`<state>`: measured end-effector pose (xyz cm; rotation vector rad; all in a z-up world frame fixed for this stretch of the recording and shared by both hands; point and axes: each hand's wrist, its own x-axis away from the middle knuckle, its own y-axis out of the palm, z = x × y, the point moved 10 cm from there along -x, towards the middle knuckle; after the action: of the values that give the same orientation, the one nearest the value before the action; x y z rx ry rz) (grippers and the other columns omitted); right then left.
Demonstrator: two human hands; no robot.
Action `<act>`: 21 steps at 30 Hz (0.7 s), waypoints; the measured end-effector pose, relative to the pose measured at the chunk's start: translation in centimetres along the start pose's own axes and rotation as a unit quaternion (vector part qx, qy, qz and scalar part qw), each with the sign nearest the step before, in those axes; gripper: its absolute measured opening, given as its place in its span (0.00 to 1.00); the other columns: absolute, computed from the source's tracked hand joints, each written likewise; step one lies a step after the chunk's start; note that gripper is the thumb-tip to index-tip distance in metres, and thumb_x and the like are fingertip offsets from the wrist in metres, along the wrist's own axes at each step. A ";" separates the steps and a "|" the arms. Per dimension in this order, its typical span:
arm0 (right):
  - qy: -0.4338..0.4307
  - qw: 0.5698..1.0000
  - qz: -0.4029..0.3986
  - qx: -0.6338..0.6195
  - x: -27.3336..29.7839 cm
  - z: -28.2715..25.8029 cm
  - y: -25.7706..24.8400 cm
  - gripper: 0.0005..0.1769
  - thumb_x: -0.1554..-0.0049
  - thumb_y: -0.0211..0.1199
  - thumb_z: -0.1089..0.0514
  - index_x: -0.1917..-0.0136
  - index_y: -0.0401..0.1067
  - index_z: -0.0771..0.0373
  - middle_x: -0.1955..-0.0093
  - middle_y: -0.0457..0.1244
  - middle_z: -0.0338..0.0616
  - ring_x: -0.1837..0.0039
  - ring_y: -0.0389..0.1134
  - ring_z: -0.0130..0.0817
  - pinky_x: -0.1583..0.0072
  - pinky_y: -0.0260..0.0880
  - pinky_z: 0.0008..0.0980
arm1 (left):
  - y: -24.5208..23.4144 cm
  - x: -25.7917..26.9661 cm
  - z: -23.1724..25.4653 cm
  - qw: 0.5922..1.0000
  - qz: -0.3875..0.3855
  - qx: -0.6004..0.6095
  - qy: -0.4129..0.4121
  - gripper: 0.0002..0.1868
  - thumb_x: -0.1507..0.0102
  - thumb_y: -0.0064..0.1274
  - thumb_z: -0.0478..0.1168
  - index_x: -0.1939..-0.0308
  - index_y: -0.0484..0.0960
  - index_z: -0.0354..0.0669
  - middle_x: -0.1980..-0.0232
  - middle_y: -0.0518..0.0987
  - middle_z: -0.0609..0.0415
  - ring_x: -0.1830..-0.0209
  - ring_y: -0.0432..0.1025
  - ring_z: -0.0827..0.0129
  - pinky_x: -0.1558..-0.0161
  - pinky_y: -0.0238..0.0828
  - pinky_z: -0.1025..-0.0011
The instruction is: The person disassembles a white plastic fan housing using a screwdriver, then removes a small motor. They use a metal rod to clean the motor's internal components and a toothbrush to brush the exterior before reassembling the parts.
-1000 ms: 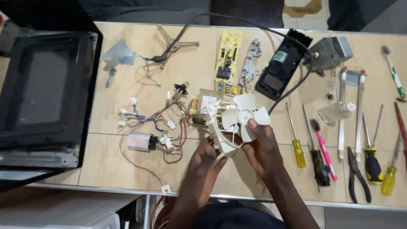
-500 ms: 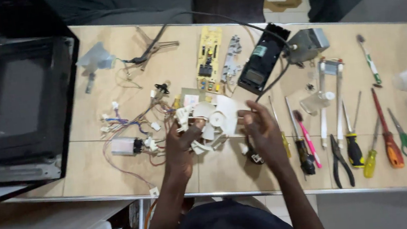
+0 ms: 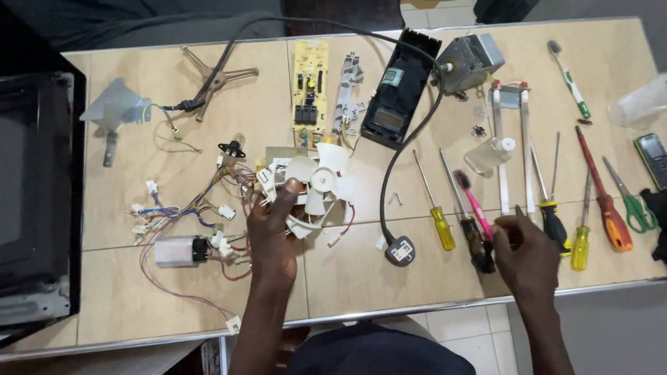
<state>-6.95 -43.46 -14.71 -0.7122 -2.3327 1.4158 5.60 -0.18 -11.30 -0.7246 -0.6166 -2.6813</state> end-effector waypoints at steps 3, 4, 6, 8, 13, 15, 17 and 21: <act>-0.019 0.997 0.045 -0.062 1.4 -3.2 -2.7 0.08 0.41 0.69 0.59 0.47 0.82 0.53 0.59 0.72 0.44 0.52 0.75 0.44 0.48 0.75 0.39 | 0.4 0.7 0.8 0.999 0.019 -0.029 0.009 0.25 0.44 0.69 0.53 0.53 0.81 0.40 0.62 0.81 0.50 0.66 0.79 0.64 0.62 0.83 0.63; -0.018 0.997 0.045 -0.062 1.0 -2.2 -2.8 0.08 0.41 0.69 0.59 0.47 0.82 0.53 0.59 0.72 0.44 0.52 0.75 0.44 0.48 0.75 0.39 | 0.2 0.7 0.8 0.999 0.018 -0.030 0.008 0.25 0.44 0.69 0.53 0.53 0.81 0.40 0.62 0.81 0.50 0.66 0.79 0.64 0.62 0.83 0.63; -0.030 0.993 0.087 -0.074 0.4 -0.2 -4.2 0.08 0.40 0.72 0.56 0.46 0.82 0.51 0.58 0.71 0.45 0.52 0.73 0.45 0.48 0.73 0.41 | -0.8 0.8 0.5 0.996 0.058 -0.064 0.007 0.26 0.43 0.68 0.55 0.55 0.80 0.39 0.62 0.80 0.46 0.65 0.78 0.61 0.66 0.80 0.55; -0.061 0.989 0.130 -0.041 -0.1 2.6 -7.4 0.07 0.37 0.68 0.60 0.46 0.82 0.57 0.56 0.71 0.45 0.53 0.71 0.41 0.48 0.70 0.39 | -0.6 1.1 0.4 0.995 0.070 -0.074 -0.008 0.21 0.41 0.61 0.54 0.54 0.83 0.43 0.63 0.80 0.50 0.64 0.76 0.63 0.66 0.78 0.56; -0.002 0.986 0.167 -0.026 0.1 7.0 -12.0 0.11 0.35 0.64 0.60 0.44 0.82 0.67 0.57 0.71 0.50 0.55 0.72 0.38 0.52 0.71 0.38 | -1.9 0.7 0.1 0.992 0.106 -0.063 -0.010 0.15 0.39 0.56 0.49 0.61 0.88 0.41 0.72 0.82 0.52 0.73 0.75 0.66 0.74 0.72 0.64; 0.005 0.988 0.148 -0.034 0.3 6.2 -12.7 0.10 0.36 0.63 0.61 0.45 0.81 0.67 0.59 0.69 0.47 0.57 0.68 0.36 0.54 0.66 0.36 | -2.0 0.8 0.4 0.991 0.113 -0.071 -0.008 0.13 0.40 0.58 0.48 0.64 0.85 0.42 0.70 0.80 0.56 0.70 0.74 0.67 0.68 0.73 0.63; 0.025 0.988 0.145 -0.046 0.5 6.3 -12.8 0.10 0.35 0.62 0.61 0.45 0.80 0.67 0.59 0.69 0.49 0.56 0.70 0.36 0.53 0.68 0.35 | -2.1 0.1 0.1 0.991 0.110 -0.080 -0.005 0.15 0.40 0.58 0.49 0.61 0.87 0.42 0.68 0.81 0.57 0.68 0.75 0.69 0.66 0.71 0.66; 0.060 0.986 0.142 -0.060 0.3 8.1 -12.0 0.13 0.37 0.62 0.59 0.44 0.81 0.67 0.58 0.71 0.51 0.56 0.73 0.37 0.52 0.71 0.35 | -1.9 0.4 0.1 0.990 0.107 -0.095 -0.012 0.18 0.41 0.59 0.51 0.56 0.88 0.42 0.65 0.83 0.56 0.65 0.77 0.67 0.66 0.70 0.65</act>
<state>-14.25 -53.82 -7.72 -1.1708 -2.3074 1.3058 4.61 1.49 -11.65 -0.8230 -0.2733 -2.5566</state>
